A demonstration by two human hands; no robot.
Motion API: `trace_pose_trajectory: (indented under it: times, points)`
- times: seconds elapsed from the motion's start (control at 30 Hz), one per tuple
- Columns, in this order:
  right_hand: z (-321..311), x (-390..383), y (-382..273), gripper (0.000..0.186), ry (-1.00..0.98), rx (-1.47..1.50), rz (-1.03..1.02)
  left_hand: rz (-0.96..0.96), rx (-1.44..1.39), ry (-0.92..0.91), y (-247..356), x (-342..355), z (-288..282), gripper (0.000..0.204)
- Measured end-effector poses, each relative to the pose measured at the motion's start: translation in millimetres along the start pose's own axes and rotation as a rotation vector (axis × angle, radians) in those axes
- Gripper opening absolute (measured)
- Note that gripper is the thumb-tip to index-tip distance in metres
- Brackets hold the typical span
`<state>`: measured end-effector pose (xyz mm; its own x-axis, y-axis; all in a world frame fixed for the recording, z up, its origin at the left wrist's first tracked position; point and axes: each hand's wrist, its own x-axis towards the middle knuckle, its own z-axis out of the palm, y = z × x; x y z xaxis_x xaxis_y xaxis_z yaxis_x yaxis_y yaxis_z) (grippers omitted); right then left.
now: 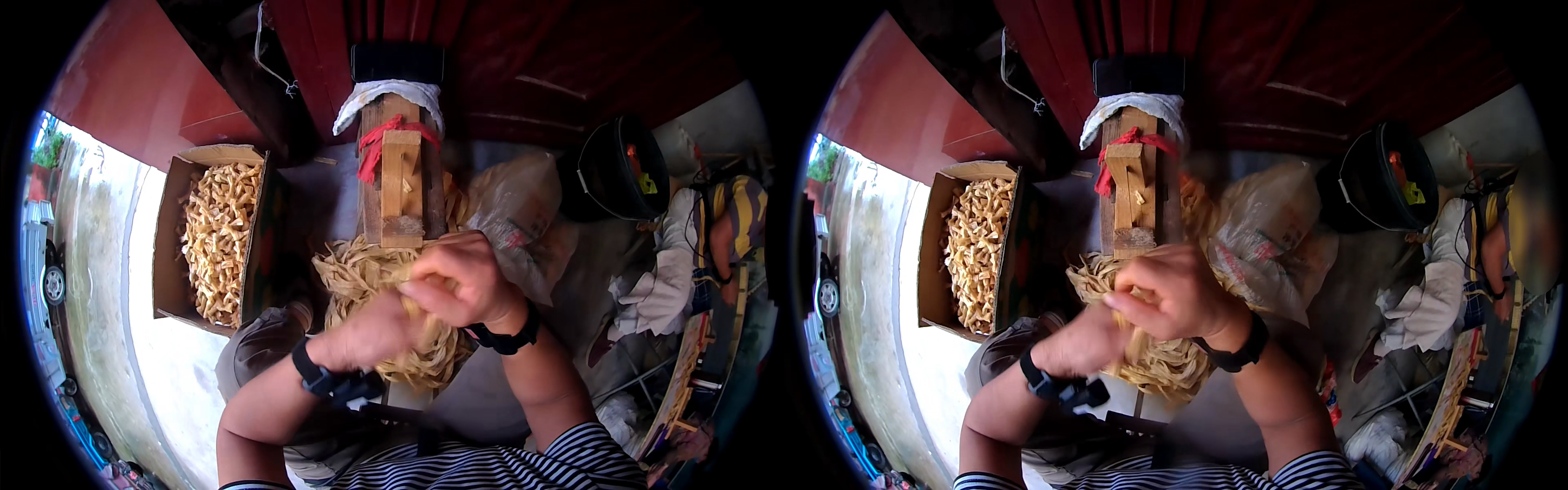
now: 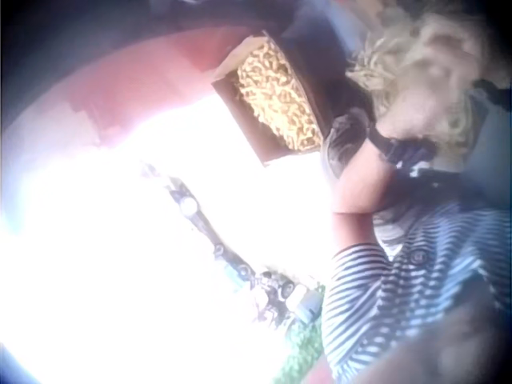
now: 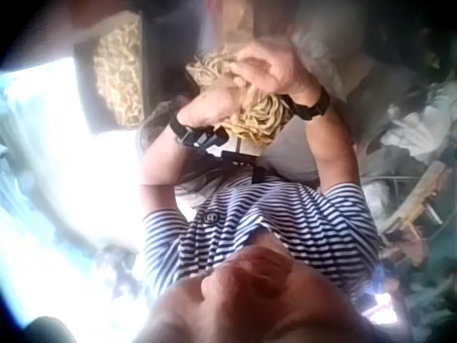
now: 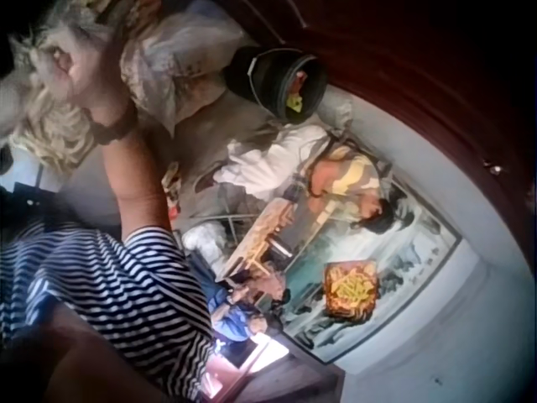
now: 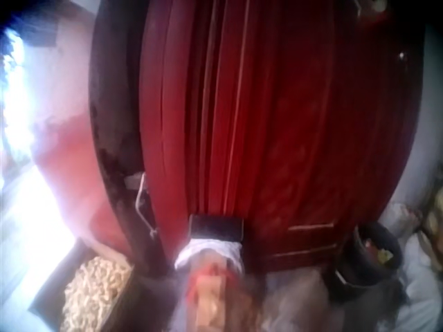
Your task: The person uses a wooden stripping tool to split pieces of dried material into thin strands by hand and places the processed strands into a cardboard box.
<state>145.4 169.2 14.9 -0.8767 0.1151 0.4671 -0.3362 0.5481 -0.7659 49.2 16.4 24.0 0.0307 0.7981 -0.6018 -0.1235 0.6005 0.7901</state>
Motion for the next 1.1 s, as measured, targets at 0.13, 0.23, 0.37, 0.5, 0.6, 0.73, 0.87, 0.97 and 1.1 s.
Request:
trace_pose_trajectory:
  times: [0.13,0.23,0.37,0.5,0.6,0.73,0.87,0.97,1.1]
  points:
    - [-7.6,-6.4,-5.7,0.01,0.105,0.182,0.36,0.511,-0.366,-0.187,2.5,-23.5,-2.3,0.036]
    - [21.4,-5.1,-1.9,0.009,0.112,0.644,0.667,0.807,0.362,0.4,2.2,-8.3,-24.7,0.028]
    - [27.5,-33.8,22.3,0.017,-0.246,1.592,0.868,1.024,1.096,0.602,-2.5,-0.7,-31.7,0.015]
    - [43.5,-24.7,3.2,0.016,0.093,1.427,0.993,1.056,0.969,0.722,-15.6,-2.3,-28.9,0.026]
    - [39.8,-14.2,-1.6,0.023,0.361,1.133,0.869,0.842,0.779,0.862,-14.9,-5.1,-22.9,0.028]
    - [27.7,-10.5,-11.6,0.018,0.214,0.447,0.556,0.675,0.581,0.698,-14.1,-5.8,-27.3,0.03]
    - [26.2,-7.4,-6.6,0.018,-0.013,-0.201,0.25,0.621,0.652,0.618,-11.9,-5.9,-25.9,0.022]
    - [34.4,-16.7,2.1,0.021,-0.034,0.057,0.49,0.692,0.506,0.598,-10.8,-6.1,-26.5,0.013]
    - [20.7,-8.2,-13.2,0.039,-0.048,0.965,0.901,0.72,-0.084,0.652,5.1,-25.0,-42.3,0.013]
